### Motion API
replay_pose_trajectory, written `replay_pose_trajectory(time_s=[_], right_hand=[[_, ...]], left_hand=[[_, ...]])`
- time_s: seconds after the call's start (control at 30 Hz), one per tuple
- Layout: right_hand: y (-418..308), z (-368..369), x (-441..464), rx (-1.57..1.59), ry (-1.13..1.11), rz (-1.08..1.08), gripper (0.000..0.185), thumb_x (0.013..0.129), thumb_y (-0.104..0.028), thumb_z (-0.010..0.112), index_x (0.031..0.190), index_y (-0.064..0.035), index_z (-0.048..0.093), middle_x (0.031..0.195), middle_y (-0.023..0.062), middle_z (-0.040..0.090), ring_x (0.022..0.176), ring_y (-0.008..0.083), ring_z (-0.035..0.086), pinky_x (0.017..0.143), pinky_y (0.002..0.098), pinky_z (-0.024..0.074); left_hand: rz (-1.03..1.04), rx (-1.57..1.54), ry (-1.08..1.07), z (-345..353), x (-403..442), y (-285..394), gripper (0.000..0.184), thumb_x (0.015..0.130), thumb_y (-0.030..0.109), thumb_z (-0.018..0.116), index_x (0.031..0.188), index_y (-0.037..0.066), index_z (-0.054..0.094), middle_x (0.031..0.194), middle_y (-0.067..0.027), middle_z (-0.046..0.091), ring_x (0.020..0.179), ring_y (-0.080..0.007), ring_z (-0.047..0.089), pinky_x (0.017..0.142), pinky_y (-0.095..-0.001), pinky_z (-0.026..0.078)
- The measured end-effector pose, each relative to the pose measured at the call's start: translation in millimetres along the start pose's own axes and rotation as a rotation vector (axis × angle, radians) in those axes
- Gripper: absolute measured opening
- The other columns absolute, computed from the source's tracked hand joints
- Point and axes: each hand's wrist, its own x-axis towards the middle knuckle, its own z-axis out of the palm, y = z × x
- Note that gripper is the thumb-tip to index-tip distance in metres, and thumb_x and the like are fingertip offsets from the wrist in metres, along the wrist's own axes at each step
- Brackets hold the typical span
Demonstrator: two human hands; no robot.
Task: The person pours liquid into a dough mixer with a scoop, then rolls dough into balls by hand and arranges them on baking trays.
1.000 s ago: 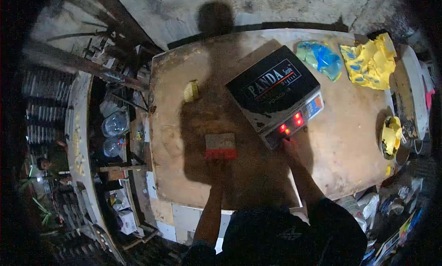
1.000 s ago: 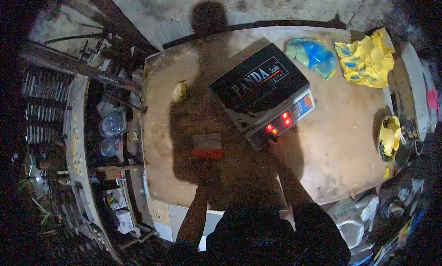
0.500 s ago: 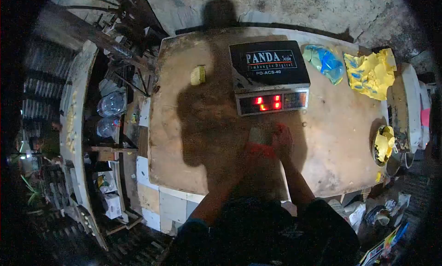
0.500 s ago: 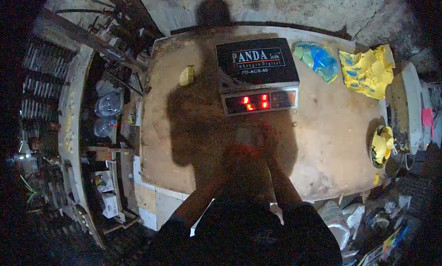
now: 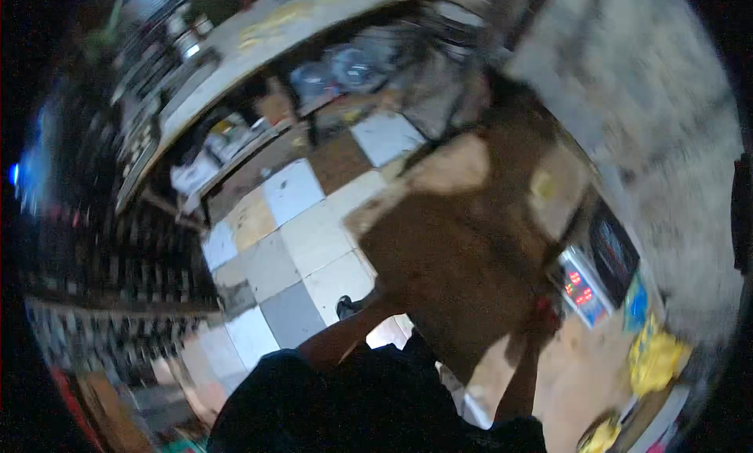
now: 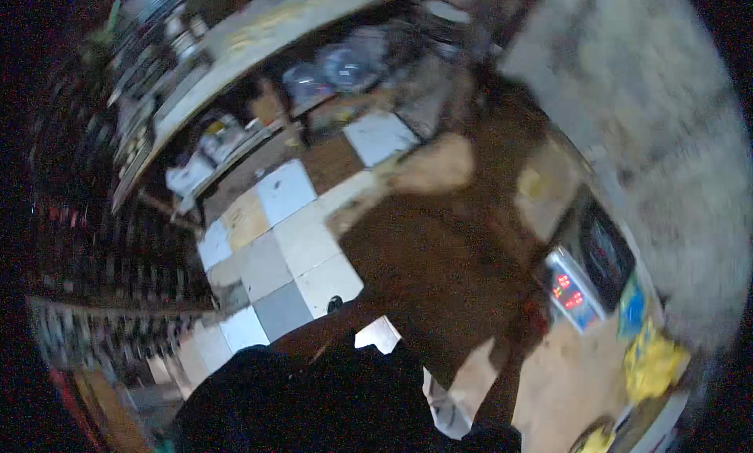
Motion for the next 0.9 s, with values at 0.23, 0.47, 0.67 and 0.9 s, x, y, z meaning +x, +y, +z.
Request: replay_pose_trajectory(time_s=[0.23, 0.47, 0.67, 0.9], right_hand=[[-108.6, 45.1, -45.8, -0.330, 0.695, -0.153, 0.044, 0.084, -0.038, 0.051, 0.113, -0.0051, 0.051, 0.108, 0.0167, 0.053, 0.103, 0.0365, 0.047, 0.086, 0.0477, 0.0413], [-433.3, 96.1, -168.7, 0.464, 0.472, -0.880, 0.055, 0.080, -0.039, 0.054, 0.122, -0.0051, 0.044, 0.110, 0.0123, 0.054, 0.102, 0.0282, 0.051, 0.089, 0.0442, 0.0409], [-549.8, 140.0, -90.6, 0.043, -0.110, -0.995, 0.033, 0.083, -0.031, 0.056, 0.099, -0.0032, 0.059, 0.100, 0.0151, 0.059, 0.095, 0.0309, 0.055, 0.081, 0.0414, 0.0450], [-702.8, 339.3, 28.5, -0.138, 0.157, -0.906, 0.033, 0.087, -0.033, 0.050, 0.094, -0.0023, 0.062, 0.092, 0.0140, 0.062, 0.082, 0.0277, 0.059, 0.070, 0.0400, 0.0479]], left_hand=[[-0.631, 0.240, 0.632, -95.0, -300.3, -194.3, 0.025, 0.072, 0.011, 0.066, 0.095, 0.008, 0.058, 0.088, -0.0128, 0.057, 0.085, -0.0301, 0.056, 0.074, -0.0390, 0.047], [-0.751, 0.151, 0.851, -177.2, -353.0, -278.8, 0.018, 0.075, 0.017, 0.070, 0.069, 0.003, 0.060, 0.075, -0.0128, 0.060, 0.069, -0.0280, 0.059, 0.061, -0.0363, 0.047], [-0.460, -0.129, 0.757, -256.9, -302.8, -349.4, 0.018, 0.075, 0.018, 0.070, 0.081, 0.005, 0.059, 0.082, -0.0104, 0.060, 0.075, -0.0255, 0.058, 0.068, -0.0337, 0.048], [-0.798, -0.108, 0.694, -333.2, -374.6, -452.9, 0.032, 0.080, 0.032, 0.064, 0.100, 0.007, 0.060, 0.094, -0.0125, 0.061, 0.082, -0.0264, 0.059, 0.074, -0.0390, 0.048]])
